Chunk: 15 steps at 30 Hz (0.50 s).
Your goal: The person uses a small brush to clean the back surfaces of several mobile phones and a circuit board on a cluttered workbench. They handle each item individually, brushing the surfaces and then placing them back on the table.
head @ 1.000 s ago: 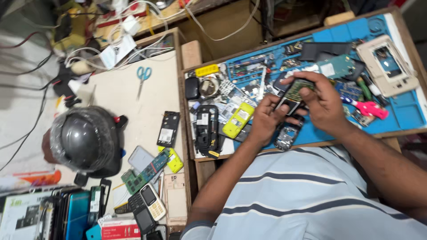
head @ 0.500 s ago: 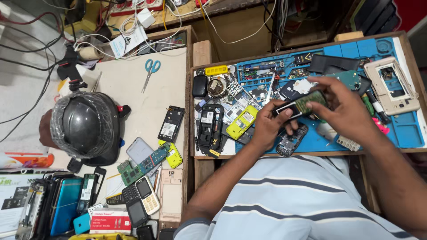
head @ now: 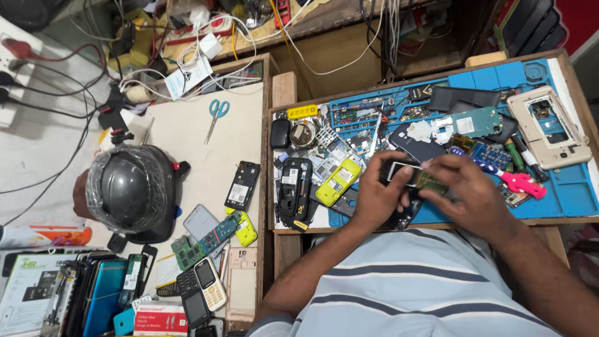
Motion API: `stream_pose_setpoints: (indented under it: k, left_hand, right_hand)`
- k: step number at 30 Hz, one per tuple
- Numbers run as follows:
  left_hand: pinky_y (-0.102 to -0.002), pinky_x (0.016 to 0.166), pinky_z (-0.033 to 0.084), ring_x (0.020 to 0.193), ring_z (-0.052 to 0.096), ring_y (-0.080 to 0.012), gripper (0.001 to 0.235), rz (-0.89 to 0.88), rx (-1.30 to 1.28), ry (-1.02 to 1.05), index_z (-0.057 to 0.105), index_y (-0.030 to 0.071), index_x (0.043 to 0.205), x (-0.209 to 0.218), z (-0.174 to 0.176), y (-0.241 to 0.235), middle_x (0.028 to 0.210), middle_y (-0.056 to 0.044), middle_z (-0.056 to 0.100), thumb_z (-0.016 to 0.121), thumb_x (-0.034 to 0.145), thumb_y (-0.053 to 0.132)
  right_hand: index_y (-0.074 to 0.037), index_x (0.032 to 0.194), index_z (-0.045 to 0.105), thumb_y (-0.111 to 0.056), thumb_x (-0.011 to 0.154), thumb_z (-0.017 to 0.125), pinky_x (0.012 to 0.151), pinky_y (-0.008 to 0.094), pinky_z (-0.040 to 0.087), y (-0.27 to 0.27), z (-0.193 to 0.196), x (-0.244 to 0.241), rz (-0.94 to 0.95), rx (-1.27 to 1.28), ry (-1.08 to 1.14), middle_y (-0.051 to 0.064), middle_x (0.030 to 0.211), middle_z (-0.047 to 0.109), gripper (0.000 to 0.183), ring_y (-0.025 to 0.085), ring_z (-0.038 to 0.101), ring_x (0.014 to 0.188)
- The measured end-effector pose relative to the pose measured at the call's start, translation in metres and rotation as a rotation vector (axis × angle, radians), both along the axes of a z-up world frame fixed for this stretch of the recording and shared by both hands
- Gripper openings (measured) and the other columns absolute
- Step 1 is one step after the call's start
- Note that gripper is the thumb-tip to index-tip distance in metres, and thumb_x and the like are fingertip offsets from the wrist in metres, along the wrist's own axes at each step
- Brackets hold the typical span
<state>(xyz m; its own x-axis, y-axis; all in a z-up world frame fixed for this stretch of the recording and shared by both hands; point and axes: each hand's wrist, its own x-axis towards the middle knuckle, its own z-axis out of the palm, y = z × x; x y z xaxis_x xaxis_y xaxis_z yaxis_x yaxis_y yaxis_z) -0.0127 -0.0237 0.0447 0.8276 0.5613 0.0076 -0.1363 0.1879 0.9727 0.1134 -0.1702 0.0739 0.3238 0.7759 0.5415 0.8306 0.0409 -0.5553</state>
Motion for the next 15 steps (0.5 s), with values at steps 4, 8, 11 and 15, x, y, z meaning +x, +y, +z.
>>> stream_pose_setpoints:
  k: [4,8,11,15]
  left_hand:
    - [-0.023,0.040,0.043,0.050,0.056,-0.0084,0.029,0.033,-0.130,-0.020,0.051,0.001,0.127,0.003,-0.003,0.000,0.077,-0.004,0.060,0.062,0.104,0.014]
    - [-0.024,0.041,0.044,0.050,0.057,-0.0098,0.030,0.013,-0.159,-0.038,0.048,0.000,0.131,0.006,-0.004,0.000,0.076,-0.006,0.060,0.059,0.106,0.013]
    - [-0.023,0.043,0.046,0.053,0.058,-0.0098,0.038,-0.020,-0.151,-0.048,0.043,0.002,0.140,0.004,-0.004,0.000,0.079,-0.009,0.061,0.056,0.107,0.015]
    - [-0.022,0.044,0.048,0.055,0.059,-0.0095,0.049,-0.046,-0.143,-0.091,0.033,0.007,0.148,0.004,-0.002,0.003,0.095,-0.009,0.066,0.054,0.105,0.018]
  right_hand:
    - [-0.012,0.122,0.069,-0.022,0.074,0.083,0.085,0.042,0.057,-0.002,-0.003,0.000,0.049,-0.021,-0.106,0.015,0.124,0.065,0.051,0.034,0.067,0.107]
    - [-0.009,0.121,0.069,-0.020,0.077,0.083,0.086,0.042,0.057,0.000,-0.002,0.005,0.066,-0.014,-0.098,0.015,0.127,0.065,0.047,0.034,0.067,0.107]
    - [-0.008,0.121,0.069,-0.016,0.079,0.081,0.090,0.043,0.056,-0.002,-0.005,0.008,0.047,0.017,-0.103,0.014,0.131,0.065,0.044,0.033,0.066,0.109]
    - [-0.006,0.123,0.069,-0.011,0.079,0.082,0.097,0.046,0.054,-0.009,-0.007,0.020,-0.066,0.065,-0.141,0.015,0.135,0.065,0.047,0.034,0.064,0.113]
